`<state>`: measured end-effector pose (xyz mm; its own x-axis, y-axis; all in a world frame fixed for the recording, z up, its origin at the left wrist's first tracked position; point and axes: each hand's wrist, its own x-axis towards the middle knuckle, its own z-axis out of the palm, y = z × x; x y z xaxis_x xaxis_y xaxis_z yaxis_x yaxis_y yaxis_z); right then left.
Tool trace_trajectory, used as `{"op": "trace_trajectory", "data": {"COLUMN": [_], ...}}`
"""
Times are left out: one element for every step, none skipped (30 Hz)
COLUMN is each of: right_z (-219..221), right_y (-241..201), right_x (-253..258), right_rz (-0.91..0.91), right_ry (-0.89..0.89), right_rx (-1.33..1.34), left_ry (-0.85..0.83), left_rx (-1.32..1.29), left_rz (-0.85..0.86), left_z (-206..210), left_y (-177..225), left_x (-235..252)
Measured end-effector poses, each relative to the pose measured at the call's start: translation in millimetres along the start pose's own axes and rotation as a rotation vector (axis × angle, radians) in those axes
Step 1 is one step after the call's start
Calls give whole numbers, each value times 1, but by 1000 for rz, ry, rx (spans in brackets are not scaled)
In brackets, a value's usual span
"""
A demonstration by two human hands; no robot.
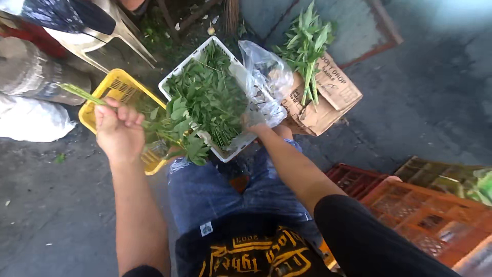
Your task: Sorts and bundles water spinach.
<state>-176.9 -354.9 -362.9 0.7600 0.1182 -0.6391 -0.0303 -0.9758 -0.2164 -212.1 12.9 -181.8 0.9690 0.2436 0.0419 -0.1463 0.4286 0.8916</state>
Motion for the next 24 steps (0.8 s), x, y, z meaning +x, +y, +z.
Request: {"op": "trace_trajectory", "data": {"right_z": [-17,-38,-58,-75,-91,-105,-118,-129,-140,-154,-168,-182,-194,-204,-213,-220,-222,-223,-223,-221,-217,-211,-203,-194], "right_y": [-1,-3,-4,-4,-5,-5,-4,-3,-2,-1,-2,-3,-5,-6,-6,-4,-1,2,4,5,3,-2,-10,-20], "right_x": [2,-2,-11,-24,-41,-56,-70,-82,-94,-107,-120,-134,-146,-158,-167,-173,-177,-180,-181,-182,-182,-182,-183,-182], "right_rz": [7,11,4,-12,-29,-67,-126,-184,-229,-268,-302,-323,-339,-359,-376,-391,-406,-405,-381,-326,-268,-236,-242,-276], "right_ry": [40,96,171,256,353,468,570,660,743,810,869,917,959,996,1021,1036,1038,1023,999,958,916,885,869,871], "right_rx": [-28,-24,-15,-2,-8,-29,-62,-102,-148,-190,-228,-258,-271,-271,-256,-217,-153,-103,-90,-126,-190,-233,-240,-237], "left_ry": [-5,-9,-21,-50,-96,-145,-197,-251,-306,-354,-407,-476,-546,-596,-617,-614,-606,-599,-594,-597,-610,-628,-644,-652], "left_rx": [20,51,87,135,196,267,349,448,555,669,795,906,999,1056,1099,1138,1164,1179,1179,1173,1180,1204,1241,1274], "left_rz": [-7,-20,-38,-47,-42,-19,7,30,29,22,8,-1,4,37,84,132,160,173,176,162,128,98,71,43], "left_z": [1,6,14,25,38,52,65,78,89,100,111,121,130,139,147,154,159,163,163,162,159,155,152,149], "left_y": [-3,-6,-11,-18,-25,-34,-44,-54,-63,-72,-78,-82,-83,-83,-80,-74,-66,-57,-46,-36,-26,-17,-8,-1], "left_x": [1,3,5,5,5,6,7,9,13,19,27,35,42,47,50,51,51,50,49,48,46,44,42,38]}}
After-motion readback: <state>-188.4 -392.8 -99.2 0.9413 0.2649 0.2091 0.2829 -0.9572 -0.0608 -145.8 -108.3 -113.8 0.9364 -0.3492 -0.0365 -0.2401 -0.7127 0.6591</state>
